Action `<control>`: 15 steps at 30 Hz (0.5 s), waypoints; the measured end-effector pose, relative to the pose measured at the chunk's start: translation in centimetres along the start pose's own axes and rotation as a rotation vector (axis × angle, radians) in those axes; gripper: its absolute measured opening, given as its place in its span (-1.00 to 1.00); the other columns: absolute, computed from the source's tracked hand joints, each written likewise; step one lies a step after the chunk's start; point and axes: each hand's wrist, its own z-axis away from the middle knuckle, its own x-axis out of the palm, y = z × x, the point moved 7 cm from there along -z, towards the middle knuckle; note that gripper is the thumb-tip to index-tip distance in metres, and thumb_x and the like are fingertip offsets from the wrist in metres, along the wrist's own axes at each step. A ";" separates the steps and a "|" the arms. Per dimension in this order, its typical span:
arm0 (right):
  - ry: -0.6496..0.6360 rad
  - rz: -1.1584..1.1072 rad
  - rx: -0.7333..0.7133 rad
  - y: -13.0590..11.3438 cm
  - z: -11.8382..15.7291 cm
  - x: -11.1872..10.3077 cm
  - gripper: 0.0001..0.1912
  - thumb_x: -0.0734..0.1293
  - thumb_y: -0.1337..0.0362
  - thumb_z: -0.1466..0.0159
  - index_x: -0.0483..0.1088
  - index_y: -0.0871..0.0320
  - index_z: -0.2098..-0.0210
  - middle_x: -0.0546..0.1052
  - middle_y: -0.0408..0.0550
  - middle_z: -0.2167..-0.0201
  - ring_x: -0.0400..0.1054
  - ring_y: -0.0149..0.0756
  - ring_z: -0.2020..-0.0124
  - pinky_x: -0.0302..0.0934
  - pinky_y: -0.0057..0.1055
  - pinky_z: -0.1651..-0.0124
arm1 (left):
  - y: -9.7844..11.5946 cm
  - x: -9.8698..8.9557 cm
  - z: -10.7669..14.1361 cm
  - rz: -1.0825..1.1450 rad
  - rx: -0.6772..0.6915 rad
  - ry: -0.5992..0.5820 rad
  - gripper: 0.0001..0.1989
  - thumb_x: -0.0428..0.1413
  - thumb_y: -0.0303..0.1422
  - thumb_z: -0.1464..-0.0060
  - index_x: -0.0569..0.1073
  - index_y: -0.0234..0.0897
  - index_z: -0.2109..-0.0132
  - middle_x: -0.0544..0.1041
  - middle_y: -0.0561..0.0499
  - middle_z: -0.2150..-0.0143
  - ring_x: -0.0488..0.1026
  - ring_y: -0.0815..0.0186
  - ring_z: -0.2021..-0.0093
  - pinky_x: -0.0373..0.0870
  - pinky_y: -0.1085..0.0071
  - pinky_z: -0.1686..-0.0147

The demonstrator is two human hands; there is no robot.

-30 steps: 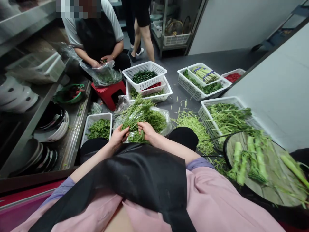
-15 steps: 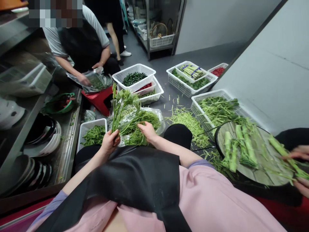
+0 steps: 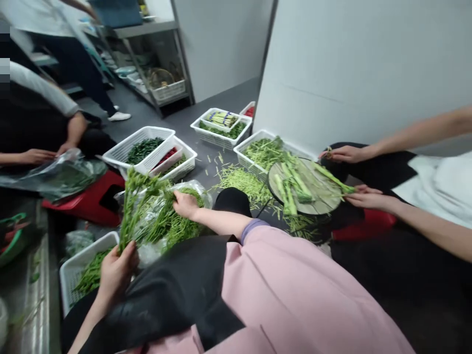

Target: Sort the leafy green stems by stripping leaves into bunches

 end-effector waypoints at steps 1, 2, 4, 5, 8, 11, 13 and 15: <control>0.005 0.085 0.053 1.2 -0.2 -0.4 -0.76 0.20 0.27 -0.25 0.39 0.13 0.12 0.54 0.03 0.24 0.40 -0.15 0.21 0.24 -0.28 0.11 | 0.5 -0.6 0.0 0.013 0.003 0.027 -0.57 0.33 -0.19 0.11 0.21 -0.25 0.42 0.17 0.26 0.67 0.10 0.57 0.72 0.00 0.64 0.73; -0.007 0.156 0.107 2.4 -0.1 -0.8 -0.73 0.18 0.28 -0.26 0.38 0.14 0.09 0.54 0.07 0.21 0.41 -0.12 0.19 0.24 -0.26 0.12 | 1.0 -1.2 0.0 0.033 0.005 0.057 -0.57 0.34 -0.21 0.13 0.21 -0.25 0.42 0.16 0.27 0.67 0.10 0.57 0.72 0.01 0.64 0.73; -0.078 0.263 0.170 4.4 0.3 -0.6 -0.71 0.17 0.30 -0.26 0.38 0.16 0.07 0.53 0.14 0.16 0.42 -0.08 0.13 0.24 -0.25 0.10 | 1.7 -1.8 0.3 0.088 0.000 0.071 -0.56 0.35 -0.22 0.13 0.19 -0.25 0.43 0.13 0.28 0.69 0.05 0.59 0.74 -0.02 0.64 0.75; -0.124 0.306 0.181 5.2 0.7 -0.1 -0.70 0.18 0.31 -0.25 0.38 0.16 0.06 0.53 0.15 0.14 0.41 -0.08 0.11 0.24 -0.25 0.08 | 2.0 -1.9 0.5 0.123 -0.003 0.056 -0.55 0.34 -0.22 0.13 0.18 -0.25 0.44 0.10 0.29 0.71 0.02 0.59 0.76 -0.05 0.65 0.76; -0.213 0.383 0.258 7.2 1.6 1.1 -0.69 0.20 0.32 -0.24 0.39 0.14 0.04 0.53 0.12 0.09 0.41 -0.12 0.06 0.24 -0.31 0.07 | 2.7 -2.3 0.8 0.201 0.013 0.012 -0.57 0.33 -0.17 0.13 0.22 -0.26 0.43 0.07 0.30 0.75 -0.05 0.60 0.79 -0.09 0.64 0.77; -0.236 0.430 0.294 8.8 1.1 1.0 -0.65 0.17 0.36 -0.25 0.39 0.25 0.01 0.51 0.26 0.04 0.41 -0.08 0.02 0.24 -0.31 0.07 | 3.1 -3.2 1.3 0.187 -0.010 -0.029 -0.57 0.32 -0.15 0.11 0.22 -0.26 0.44 0.08 0.29 0.76 -0.05 0.60 0.80 -0.10 0.65 0.77; -0.194 0.446 0.324 9.7 -0.1 -0.1 -0.62 0.16 0.37 -0.26 0.39 0.32 -0.02 0.49 0.33 0.02 0.41 -0.05 0.00 0.24 -0.31 0.06 | 3.3 -3.9 2.0 0.159 -0.025 -0.038 -0.58 0.31 -0.16 0.10 0.22 -0.27 0.45 0.09 0.28 0.76 -0.05 0.61 0.80 -0.12 0.66 0.77; -0.127 0.441 0.353 10.1 -1.6 -1.4 -0.61 0.17 0.35 -0.27 0.38 0.32 -0.05 0.49 0.32 0.01 0.40 -0.07 -0.01 0.23 -0.34 0.05 | 3.7 -4.8 2.9 0.144 -0.018 -0.025 -0.58 0.31 -0.17 0.09 0.23 -0.27 0.46 0.10 0.28 0.75 -0.05 0.61 0.80 -0.13 0.66 0.77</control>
